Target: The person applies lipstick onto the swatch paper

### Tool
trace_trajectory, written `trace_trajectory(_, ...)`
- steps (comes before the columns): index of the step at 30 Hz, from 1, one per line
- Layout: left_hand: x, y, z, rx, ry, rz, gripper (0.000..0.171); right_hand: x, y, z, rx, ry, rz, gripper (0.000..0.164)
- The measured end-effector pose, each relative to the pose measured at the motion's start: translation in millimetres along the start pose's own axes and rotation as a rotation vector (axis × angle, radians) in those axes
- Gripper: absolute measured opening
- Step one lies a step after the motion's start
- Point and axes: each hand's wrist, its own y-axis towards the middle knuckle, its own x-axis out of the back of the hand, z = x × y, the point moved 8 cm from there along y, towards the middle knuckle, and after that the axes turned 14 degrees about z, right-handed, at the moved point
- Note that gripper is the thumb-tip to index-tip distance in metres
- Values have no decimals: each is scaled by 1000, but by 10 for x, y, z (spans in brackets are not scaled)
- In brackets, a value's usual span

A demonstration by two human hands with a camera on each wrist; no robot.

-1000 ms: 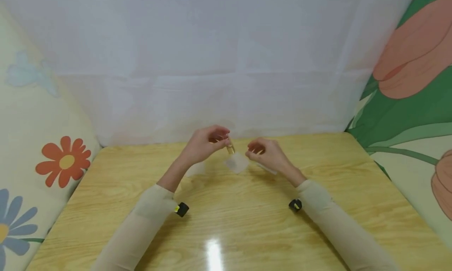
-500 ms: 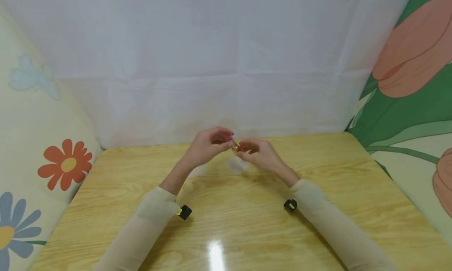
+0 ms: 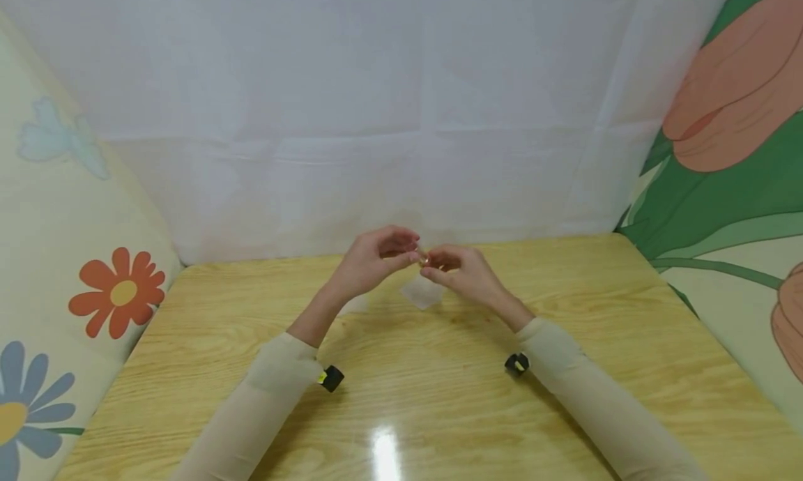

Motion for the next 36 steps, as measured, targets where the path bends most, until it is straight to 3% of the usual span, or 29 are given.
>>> trace_trajectory(17,0,9,11,-21,-3,-13,30,38,-40,-11,-21,-45,-53,20)
trace_trajectory(28,11,0,-6,-3,15,-4,31,23,-29,32,0,-42,-21,20)
trace_trajectory(36,-6,8,-39,-30,27,10,28,28,-38,28,9,-47,-6,21)
